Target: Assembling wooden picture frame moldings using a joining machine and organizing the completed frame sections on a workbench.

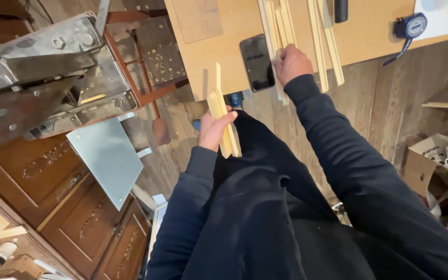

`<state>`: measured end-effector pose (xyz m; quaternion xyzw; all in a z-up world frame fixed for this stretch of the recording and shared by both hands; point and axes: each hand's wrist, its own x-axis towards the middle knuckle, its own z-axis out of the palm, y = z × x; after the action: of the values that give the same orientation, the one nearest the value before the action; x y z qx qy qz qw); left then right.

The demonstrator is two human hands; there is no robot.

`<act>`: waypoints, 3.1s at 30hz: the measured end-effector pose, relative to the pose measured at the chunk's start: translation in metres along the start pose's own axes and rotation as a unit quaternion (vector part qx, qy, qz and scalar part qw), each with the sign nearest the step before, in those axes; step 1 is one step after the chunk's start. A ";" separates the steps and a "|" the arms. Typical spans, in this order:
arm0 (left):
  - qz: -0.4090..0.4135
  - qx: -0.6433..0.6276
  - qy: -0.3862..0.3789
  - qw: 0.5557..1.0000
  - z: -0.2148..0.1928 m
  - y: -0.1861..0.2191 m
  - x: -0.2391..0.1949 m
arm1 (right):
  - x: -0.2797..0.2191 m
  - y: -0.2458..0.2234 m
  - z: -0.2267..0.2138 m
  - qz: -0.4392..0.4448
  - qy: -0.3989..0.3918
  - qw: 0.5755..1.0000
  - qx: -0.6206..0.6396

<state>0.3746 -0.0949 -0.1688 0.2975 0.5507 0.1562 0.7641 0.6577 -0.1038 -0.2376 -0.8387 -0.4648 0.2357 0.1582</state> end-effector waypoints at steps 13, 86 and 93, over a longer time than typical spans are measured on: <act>0.032 -0.119 0.092 0.988 -0.053 -0.002 0.065 | -0.016 -0.001 -0.001 -0.013 -0.003 1.000 0.005; -0.119 -0.126 0.021 0.985 -0.062 -0.058 -0.059 | -0.002 0.052 0.030 0.059 0.014 0.996 -0.072; -0.129 -0.137 0.032 0.982 -0.063 -0.064 -0.060 | 0.001 0.086 -0.031 0.038 0.054 0.996 -0.064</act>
<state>0.2893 -0.1603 -0.1774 0.1119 0.5824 0.1399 0.7929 0.7359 -0.1489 -0.2535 -0.8757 -0.4374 0.1655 0.1202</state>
